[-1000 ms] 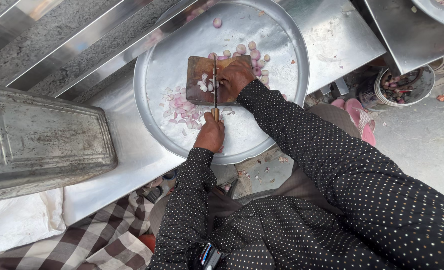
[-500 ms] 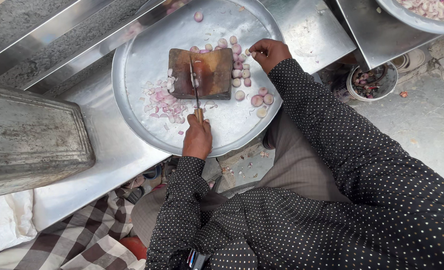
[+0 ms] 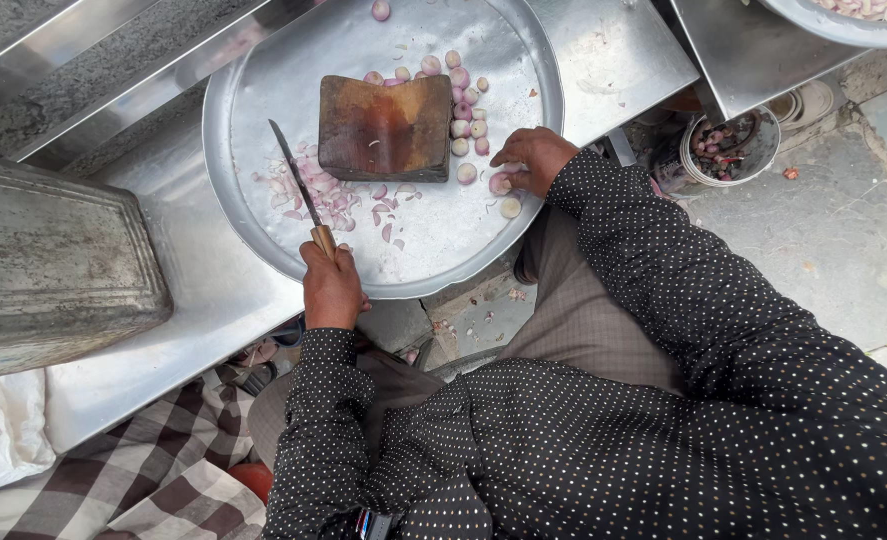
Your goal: The person chops onions on a wooden block inside a large metal tray using a knife, moving the chopped pieces to the side and picking up more whole onions.
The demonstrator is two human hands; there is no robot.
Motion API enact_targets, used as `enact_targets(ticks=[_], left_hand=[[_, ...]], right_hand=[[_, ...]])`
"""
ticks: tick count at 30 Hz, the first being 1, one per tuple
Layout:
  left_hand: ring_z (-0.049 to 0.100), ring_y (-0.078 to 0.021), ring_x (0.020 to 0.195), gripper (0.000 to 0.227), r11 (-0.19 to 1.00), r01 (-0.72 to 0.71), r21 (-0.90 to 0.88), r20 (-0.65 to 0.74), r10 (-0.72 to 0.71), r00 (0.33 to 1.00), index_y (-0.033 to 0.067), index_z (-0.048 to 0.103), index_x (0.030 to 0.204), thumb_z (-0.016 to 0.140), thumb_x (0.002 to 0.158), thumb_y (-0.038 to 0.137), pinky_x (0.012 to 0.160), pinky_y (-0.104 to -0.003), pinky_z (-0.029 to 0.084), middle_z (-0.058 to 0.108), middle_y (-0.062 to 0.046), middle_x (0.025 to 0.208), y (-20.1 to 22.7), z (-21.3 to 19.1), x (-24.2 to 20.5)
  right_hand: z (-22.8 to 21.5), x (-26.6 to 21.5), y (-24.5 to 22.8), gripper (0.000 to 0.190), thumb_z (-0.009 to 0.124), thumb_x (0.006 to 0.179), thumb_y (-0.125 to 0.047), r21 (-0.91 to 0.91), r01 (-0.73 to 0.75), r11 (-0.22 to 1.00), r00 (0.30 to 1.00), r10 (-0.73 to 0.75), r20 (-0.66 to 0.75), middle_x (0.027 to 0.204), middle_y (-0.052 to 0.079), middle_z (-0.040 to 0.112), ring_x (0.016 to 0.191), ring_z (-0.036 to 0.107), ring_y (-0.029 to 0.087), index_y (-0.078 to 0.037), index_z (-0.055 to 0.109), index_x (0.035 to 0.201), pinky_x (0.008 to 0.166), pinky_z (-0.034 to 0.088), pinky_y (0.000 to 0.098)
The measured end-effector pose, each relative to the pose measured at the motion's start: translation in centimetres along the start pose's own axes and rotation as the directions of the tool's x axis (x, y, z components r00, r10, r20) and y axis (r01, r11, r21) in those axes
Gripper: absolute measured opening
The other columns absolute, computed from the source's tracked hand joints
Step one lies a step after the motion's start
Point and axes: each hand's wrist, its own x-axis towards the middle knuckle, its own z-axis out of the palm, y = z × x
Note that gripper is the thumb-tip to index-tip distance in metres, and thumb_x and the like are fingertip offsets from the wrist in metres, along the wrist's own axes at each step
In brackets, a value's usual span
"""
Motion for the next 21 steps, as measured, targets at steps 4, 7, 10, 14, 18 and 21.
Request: enact_targets(ticks=[4,7,10,14,18,21], left_hand=[[0.068,-0.0362,0.052,0.026,0.980,-0.150,0.127,0.027,0.148,0.989,0.0012,0.036,0.112,0.048,0.107,0.024,0.048,-0.047,0.056,0.067,-0.026,0.075,0.0,0.4,-1.4],[0.069,-0.0418,0.059,0.027,0.965,-0.154,0.210,0.071,0.142,0.987,0.0017,0.038,0.111,0.049,0.106,0.025,0.055,-0.052,0.055,0.068,-0.030,0.078,-0.3,1.4,-1.7],[0.070,-0.0460,0.064,0.028,0.973,-0.153,0.173,0.057,0.145,0.988,0.0007,0.038,0.112,0.048,0.105,0.026,0.059,-0.055,0.056,0.068,-0.032,0.081,-0.7,1.9,-1.7],[0.069,-0.0489,0.071,0.030,0.966,-0.184,0.183,0.058,0.176,0.983,0.0003,0.038,0.116,0.050,0.104,0.025,0.061,-0.055,0.056,0.067,-0.034,0.080,-1.2,1.9,-1.7],[0.069,-0.0436,0.063,0.028,0.963,-0.244,0.112,0.018,0.244,0.970,0.0005,0.039,0.115,0.051,0.105,0.024,0.055,-0.052,0.055,0.067,-0.029,0.074,-0.6,1.9,-1.6],[0.067,-0.0354,0.048,0.030,0.996,-0.091,0.016,0.160,0.087,0.983,0.0012,0.038,0.114,0.049,0.105,0.028,0.045,-0.047,0.053,0.067,-0.023,0.069,0.3,2.0,-1.4]], right_hand=[[0.4,-0.1,-1.3,0.048,0.086,0.070,-0.011,-0.213,0.043,0.976,0.997,-0.028,0.072,0.119,0.009,0.069,0.110,0.063,0.032,-0.013,0.075,0.116,0.099,0.049,0.0416],[0.1,-0.2,-1.4,0.043,0.085,0.076,-0.015,-0.269,0.020,0.963,0.993,0.012,0.116,0.117,0.006,0.072,0.113,0.063,0.029,-0.011,0.074,0.117,0.102,0.049,0.0405],[-0.4,-0.5,-1.4,0.041,0.083,0.082,-0.018,-0.211,0.058,0.976,0.997,-0.045,0.065,0.117,0.010,0.072,0.113,0.064,0.030,-0.008,0.071,0.120,0.101,0.050,0.0423],[-1.2,-0.2,-2.7,0.040,0.081,0.085,-0.019,0.074,0.060,0.995,0.994,-0.053,-0.093,0.116,0.014,0.071,0.109,0.068,0.028,-0.004,0.069,0.119,0.095,0.055,0.0393],[-1.7,2.0,-5.4,0.030,0.079,0.088,-0.016,0.116,0.158,0.980,0.975,-0.137,-0.175,0.109,0.012,0.071,0.098,0.073,0.025,-0.005,0.071,0.114,0.087,0.060,0.0359],[-1.1,5.3,-7.4,0.031,0.080,0.085,-0.010,0.008,0.310,0.951,0.928,-0.300,-0.222,0.107,0.015,0.070,0.098,0.070,0.029,-0.003,0.072,0.114,0.085,0.058,0.0373]])
